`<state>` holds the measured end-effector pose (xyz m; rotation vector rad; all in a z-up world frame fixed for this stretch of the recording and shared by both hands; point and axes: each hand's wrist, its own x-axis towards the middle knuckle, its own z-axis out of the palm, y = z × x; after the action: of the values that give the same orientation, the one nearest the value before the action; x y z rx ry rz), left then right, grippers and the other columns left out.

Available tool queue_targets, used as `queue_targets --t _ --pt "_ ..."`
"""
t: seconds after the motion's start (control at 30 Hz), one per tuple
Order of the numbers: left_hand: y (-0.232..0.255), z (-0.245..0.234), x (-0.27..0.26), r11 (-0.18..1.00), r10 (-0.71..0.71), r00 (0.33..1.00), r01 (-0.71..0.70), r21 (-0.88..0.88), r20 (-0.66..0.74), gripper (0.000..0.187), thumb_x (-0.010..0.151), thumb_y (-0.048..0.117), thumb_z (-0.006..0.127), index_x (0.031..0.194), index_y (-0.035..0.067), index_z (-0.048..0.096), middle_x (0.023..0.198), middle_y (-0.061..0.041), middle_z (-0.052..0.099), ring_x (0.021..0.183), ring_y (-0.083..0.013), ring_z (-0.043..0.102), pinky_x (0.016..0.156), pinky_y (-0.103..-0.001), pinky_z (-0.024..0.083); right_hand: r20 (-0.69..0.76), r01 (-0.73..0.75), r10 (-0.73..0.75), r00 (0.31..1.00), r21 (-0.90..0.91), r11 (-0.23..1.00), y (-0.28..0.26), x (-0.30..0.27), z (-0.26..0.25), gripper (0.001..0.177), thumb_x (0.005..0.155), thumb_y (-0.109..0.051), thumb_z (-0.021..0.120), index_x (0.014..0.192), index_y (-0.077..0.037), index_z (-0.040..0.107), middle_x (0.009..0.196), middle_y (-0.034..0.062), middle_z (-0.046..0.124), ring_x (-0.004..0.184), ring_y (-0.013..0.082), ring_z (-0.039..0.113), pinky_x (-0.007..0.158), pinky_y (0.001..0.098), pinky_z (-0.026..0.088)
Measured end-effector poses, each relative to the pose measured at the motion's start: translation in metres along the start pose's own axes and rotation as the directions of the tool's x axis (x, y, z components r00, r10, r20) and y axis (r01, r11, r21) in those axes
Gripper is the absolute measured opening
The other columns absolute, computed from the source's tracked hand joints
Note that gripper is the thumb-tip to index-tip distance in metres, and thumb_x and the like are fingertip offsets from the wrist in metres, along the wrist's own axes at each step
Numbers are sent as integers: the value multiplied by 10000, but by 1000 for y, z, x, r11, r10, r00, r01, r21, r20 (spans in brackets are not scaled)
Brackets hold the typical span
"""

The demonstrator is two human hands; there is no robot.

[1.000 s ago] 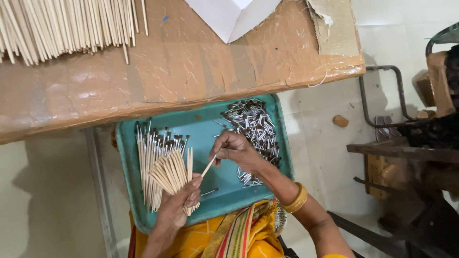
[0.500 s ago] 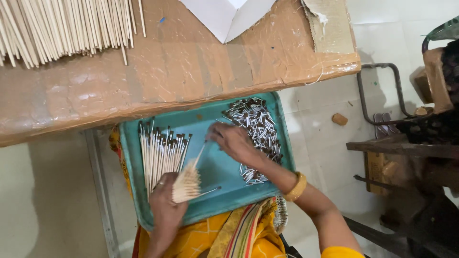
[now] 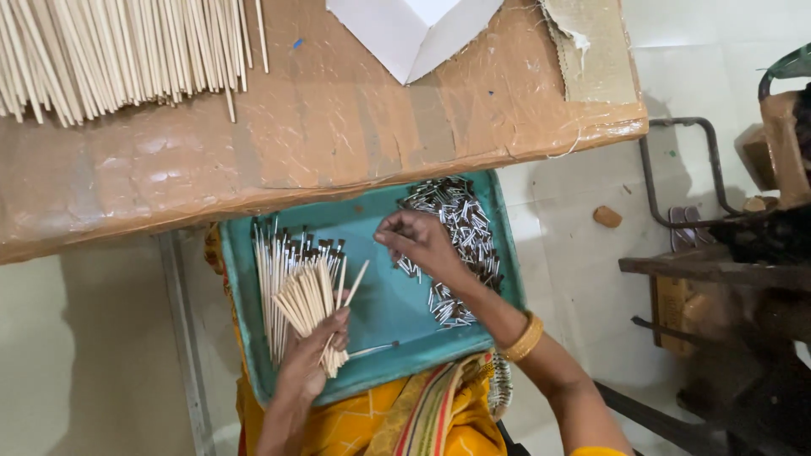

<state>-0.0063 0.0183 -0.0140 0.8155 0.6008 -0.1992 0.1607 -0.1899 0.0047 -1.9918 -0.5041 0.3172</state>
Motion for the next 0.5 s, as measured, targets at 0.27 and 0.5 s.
queue_targets --t 0.27,0.5 --pt "-3 16 0 952 -161 979 187 -243 124 311 885 70 720 1164 -42 640 666 -15 491 543 -97 418 488 -266 336 172 -316 307 936 797 515 -21 -25 0 130 1006 -188 632 1004 -60 605 939 74 729 845 172 751 657 283 607" --pt "11 39 -13 937 72 993 -36 348 -91 256 797 55 809 1023 -26 721 726 -54 683 572 -145 567 492 -310 445 212 -305 222 952 720 623 -15 -29 1 129 1009 -135 672 973 -19 630 912 118 754 841 180 756 700 299 621"
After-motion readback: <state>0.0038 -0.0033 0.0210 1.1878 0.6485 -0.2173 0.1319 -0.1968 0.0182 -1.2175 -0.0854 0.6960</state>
